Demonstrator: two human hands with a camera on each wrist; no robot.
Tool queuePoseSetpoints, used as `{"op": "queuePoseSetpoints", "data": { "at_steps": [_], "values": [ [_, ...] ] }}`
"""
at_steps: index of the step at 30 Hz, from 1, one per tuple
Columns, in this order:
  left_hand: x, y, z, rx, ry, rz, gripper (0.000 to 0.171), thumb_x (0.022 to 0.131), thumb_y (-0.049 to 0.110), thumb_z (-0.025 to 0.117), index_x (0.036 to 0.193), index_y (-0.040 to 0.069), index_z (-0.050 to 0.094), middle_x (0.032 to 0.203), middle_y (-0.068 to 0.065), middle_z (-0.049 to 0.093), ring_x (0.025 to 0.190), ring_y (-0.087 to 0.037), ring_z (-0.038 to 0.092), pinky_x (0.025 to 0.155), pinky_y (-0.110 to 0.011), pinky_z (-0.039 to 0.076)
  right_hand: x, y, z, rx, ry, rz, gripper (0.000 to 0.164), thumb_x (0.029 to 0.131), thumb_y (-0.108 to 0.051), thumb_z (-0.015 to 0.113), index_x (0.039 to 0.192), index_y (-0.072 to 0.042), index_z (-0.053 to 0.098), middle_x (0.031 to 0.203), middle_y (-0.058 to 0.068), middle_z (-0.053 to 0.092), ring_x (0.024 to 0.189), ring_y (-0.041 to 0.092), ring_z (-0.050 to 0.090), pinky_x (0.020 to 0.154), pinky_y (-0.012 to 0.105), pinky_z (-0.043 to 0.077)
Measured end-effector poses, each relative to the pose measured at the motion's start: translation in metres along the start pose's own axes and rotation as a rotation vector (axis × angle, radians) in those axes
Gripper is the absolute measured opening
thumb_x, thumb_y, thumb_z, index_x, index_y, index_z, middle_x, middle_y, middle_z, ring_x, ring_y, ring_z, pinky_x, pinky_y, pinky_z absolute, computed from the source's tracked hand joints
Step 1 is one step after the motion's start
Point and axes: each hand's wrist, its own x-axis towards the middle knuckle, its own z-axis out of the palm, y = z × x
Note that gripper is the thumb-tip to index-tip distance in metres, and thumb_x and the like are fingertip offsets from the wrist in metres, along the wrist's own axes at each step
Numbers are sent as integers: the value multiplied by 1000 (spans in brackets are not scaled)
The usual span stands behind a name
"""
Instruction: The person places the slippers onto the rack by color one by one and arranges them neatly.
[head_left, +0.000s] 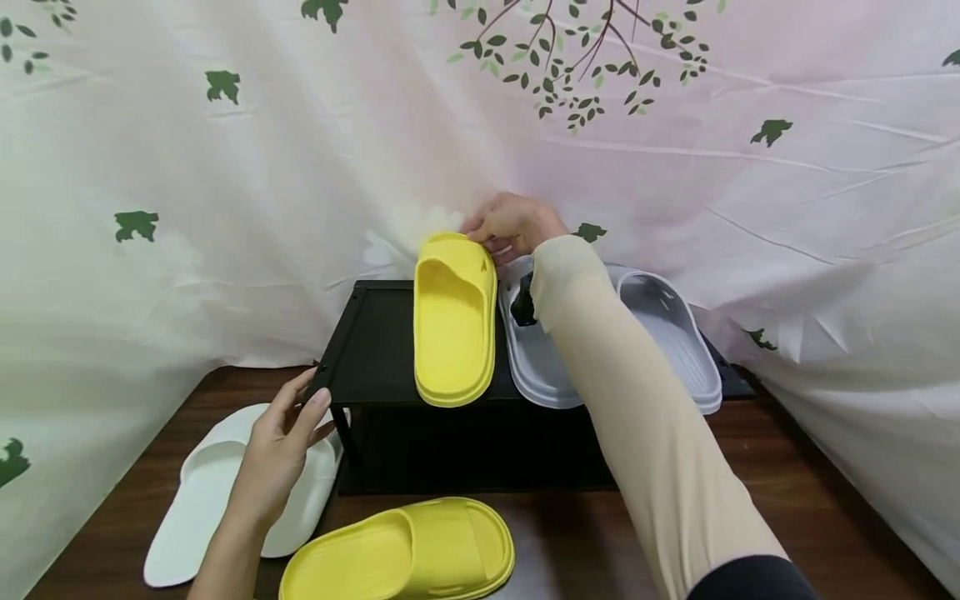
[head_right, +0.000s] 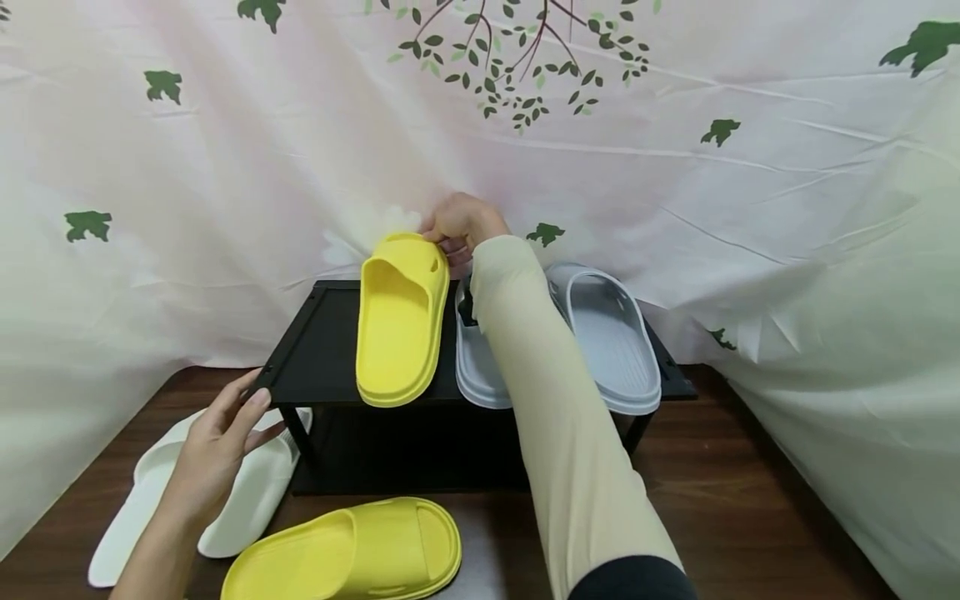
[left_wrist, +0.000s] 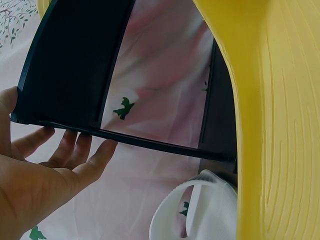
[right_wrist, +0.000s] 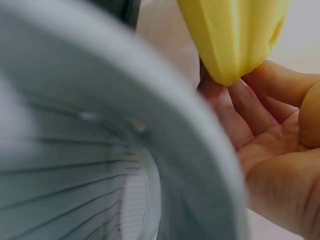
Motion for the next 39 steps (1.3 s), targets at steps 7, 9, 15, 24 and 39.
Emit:
{"op": "queuePoseSetpoints", "data": {
  "at_steps": [7, 9, 15, 24, 39],
  "values": [
    [2, -2, 1, 30, 4, 9, 50, 98, 41, 42, 143, 23, 33, 145, -2, 36, 120, -1, 48, 95, -19, 50, 8, 9, 2, -49, 12, 32, 25, 94, -11, 56, 117, -14, 63, 102, 5, 58, 80, 18, 54, 85, 37, 56],
    [4, -1, 1, 47, 9, 12, 50, 98, 42, 42, 143, 23, 34, 145, -2, 36, 121, -3, 48, 95, -22, 51, 9, 10, 1, -55, 18, 44, 26, 93, -10, 56, 118, -13, 63, 101, 5, 56, 80, 19, 52, 85, 36, 56],
    [5, 0, 1, 56, 15, 7, 50, 98, 43, 42, 144, 24, 33, 145, -1, 37, 123, -4, 47, 97, -23, 50, 9, 10, 1, -92, -1, 57, 31, 92, -4, 57, 121, -10, 62, 98, 6, 55, 82, 19, 50, 84, 35, 56],
    [5, 1, 0, 42, 6, 8, 50, 98, 43, 43, 143, 24, 34, 145, 0, 35, 126, -8, 45, 98, -24, 50, 10, 13, 4, -117, -35, 39, 37, 90, 7, 54, 124, -5, 60, 118, 11, 60, 92, 21, 58, 91, 35, 55],
    [7, -1, -4, 53, 10, 2, 51, 98, 44, 43, 144, 24, 32, 146, 0, 33, 129, -15, 44, 98, -25, 50, 19, 20, 7, -34, -28, 52, 39, 90, 7, 53, 129, 0, 54, 129, 13, 54, 94, 18, 56, 95, 30, 50]
  ]
}}
